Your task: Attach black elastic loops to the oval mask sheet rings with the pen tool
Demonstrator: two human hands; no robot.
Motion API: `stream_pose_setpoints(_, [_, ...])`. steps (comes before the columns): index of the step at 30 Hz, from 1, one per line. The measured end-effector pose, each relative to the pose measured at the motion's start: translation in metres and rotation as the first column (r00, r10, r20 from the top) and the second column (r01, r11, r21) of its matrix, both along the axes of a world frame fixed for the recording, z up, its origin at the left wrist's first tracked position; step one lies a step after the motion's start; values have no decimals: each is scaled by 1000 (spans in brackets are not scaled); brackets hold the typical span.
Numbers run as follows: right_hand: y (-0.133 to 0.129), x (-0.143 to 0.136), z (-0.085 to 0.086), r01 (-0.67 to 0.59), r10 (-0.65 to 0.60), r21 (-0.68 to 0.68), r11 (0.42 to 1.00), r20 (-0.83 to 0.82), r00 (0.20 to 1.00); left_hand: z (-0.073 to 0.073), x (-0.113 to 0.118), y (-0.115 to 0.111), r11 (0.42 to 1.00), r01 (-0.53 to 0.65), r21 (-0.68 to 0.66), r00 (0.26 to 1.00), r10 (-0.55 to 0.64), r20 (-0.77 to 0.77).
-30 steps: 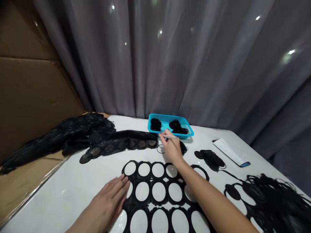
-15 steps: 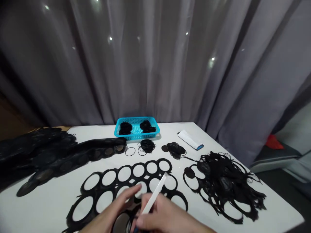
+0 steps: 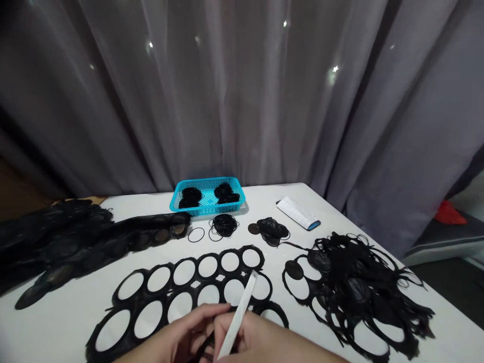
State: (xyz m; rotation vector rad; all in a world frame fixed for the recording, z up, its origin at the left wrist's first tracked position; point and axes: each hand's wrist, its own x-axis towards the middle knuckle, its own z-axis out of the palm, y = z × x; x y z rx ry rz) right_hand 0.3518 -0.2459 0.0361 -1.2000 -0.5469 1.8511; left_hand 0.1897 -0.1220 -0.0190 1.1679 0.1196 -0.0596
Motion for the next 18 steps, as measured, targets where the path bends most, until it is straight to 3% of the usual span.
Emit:
stream_pose_setpoints(4, [8, 8, -10, 142, -138, 52, 989, -61, 989, -17, 7, 12, 971, -175, -164, 985, 173, -24])
stream_pose_setpoints(8, [16, 12, -23, 228, -219, 104, 968, -96, 971, -4, 9, 18, 916, -355, -185, 934, 339, -114])
stream_pose_setpoints(12, [21, 15, -31, 217, -198, 145, 965, -136, 971, 8, 11, 16, 871, -406, -276, 914, 378, -149])
stream_pose_setpoints(18, [22, 16, -33, 295, -257, 158, 942, -226, 940, 10, 11, 18, 808, -416, -417, 909, 371, -187])
